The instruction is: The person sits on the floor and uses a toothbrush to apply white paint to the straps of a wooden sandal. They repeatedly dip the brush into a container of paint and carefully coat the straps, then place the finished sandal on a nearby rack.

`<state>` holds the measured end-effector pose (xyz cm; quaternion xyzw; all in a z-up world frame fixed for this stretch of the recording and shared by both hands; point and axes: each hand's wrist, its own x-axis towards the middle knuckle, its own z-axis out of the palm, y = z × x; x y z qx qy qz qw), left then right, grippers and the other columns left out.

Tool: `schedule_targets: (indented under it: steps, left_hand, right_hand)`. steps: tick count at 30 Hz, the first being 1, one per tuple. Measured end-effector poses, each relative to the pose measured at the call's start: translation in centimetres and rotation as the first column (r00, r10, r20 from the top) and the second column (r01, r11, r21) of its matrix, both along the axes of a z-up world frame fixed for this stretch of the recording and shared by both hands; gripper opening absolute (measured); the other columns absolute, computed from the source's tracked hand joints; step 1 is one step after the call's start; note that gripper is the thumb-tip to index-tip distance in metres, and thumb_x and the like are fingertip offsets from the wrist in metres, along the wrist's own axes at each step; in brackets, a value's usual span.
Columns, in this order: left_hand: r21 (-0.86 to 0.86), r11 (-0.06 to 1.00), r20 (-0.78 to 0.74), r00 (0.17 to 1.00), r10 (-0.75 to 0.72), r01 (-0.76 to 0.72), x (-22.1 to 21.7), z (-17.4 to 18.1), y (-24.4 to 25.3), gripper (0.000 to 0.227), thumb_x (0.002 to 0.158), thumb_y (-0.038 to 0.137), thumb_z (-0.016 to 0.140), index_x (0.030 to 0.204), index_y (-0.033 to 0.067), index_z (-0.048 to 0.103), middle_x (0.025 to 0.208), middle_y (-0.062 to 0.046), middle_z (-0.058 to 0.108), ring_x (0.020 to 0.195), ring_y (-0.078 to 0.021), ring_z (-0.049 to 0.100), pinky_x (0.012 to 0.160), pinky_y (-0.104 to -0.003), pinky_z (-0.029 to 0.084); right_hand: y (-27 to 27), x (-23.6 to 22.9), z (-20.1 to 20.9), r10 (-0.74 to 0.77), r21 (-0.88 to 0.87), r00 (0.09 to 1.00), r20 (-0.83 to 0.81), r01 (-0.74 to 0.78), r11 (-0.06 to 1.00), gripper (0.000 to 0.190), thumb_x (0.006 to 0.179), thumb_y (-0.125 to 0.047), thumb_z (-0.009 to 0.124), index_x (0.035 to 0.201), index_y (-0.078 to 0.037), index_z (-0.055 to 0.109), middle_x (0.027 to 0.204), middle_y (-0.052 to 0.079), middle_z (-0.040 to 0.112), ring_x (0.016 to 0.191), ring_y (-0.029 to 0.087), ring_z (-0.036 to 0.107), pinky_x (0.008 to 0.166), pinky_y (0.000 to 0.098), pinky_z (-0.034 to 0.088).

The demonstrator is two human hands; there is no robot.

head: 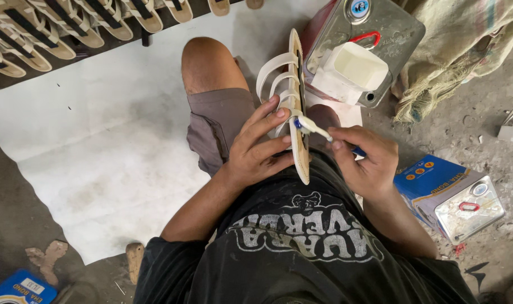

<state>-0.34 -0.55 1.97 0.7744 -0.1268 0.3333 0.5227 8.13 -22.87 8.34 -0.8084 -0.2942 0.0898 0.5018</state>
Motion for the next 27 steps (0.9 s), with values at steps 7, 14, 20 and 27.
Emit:
schedule_targets:
  steps: [7, 14, 20, 27]
  left_hand:
    - [-0.043, 0.999, -0.023, 1.000, -0.018, 0.017, 0.0, 0.0, -0.1, 0.071, 0.081, 0.023, 0.099, 0.136, 0.0169, 0.054, 0.154, -0.013, 0.047, 0.149, -0.0386, 0.045, 0.126, -0.054, 0.046]
    - [-0.060, 0.998, -0.110, 0.994, 0.003, -0.009, -0.3, -0.6, 0.1, 0.069, 0.083, 0.024, 0.097, 0.138, 0.0179, 0.055, 0.157, -0.013, 0.046, 0.154, -0.0377, 0.041, 0.125, -0.051, 0.042]
    - [-0.124, 0.990, -0.278, 0.960, 0.023, -0.060, -0.5, -0.6, 0.5, 0.073, 0.079, 0.024, 0.099, 0.135, 0.0124, 0.053, 0.157, -0.017, 0.047, 0.152, -0.0388, 0.046, 0.126, -0.051, 0.040]
    - [-0.177, 0.984, -0.408, 0.912, -0.047, -0.028, 0.0, -0.1, -0.4, 0.077, 0.081, 0.023, 0.097, 0.140, 0.0078, 0.049, 0.159, -0.023, 0.047, 0.150, -0.0388, 0.050, 0.125, -0.049, 0.044]
  right_hand:
    - [0.3, -0.3, -0.1, -0.049, 0.001, 0.999, -0.018, 0.049, 0.999, 0.013, 0.098, 0.007, 0.067, 0.111, 0.006, 0.070, 0.104, 0.018, 0.074, 0.089, 0.020, 0.075, 0.077, 0.0271, 0.058]
    - [-1.3, 0.6, -2.0, 0.180, 0.233, 0.980, 0.082, -0.194, 0.953, 0.010, 0.095, 0.004, 0.071, 0.105, 0.003, 0.069, 0.097, 0.014, 0.073, 0.085, 0.022, 0.073, 0.072, 0.0284, 0.059]
    - [-3.6, 6.4, -4.2, -0.150, -0.312, 0.966, 0.212, 0.213, 0.926, 0.007, 0.109, -0.007, 0.071, 0.115, -0.003, 0.070, 0.104, 0.018, 0.072, 0.090, 0.027, 0.072, 0.078, 0.0402, 0.057]
    - [-2.8, 13.8, -9.9, 0.153, -0.806, 0.901, 0.406, 0.274, 0.525, 0.014, 0.099, -0.023, 0.065, 0.109, -0.016, 0.072, 0.099, 0.014, 0.069, 0.085, 0.036, 0.069, 0.061, 0.0507, 0.052]
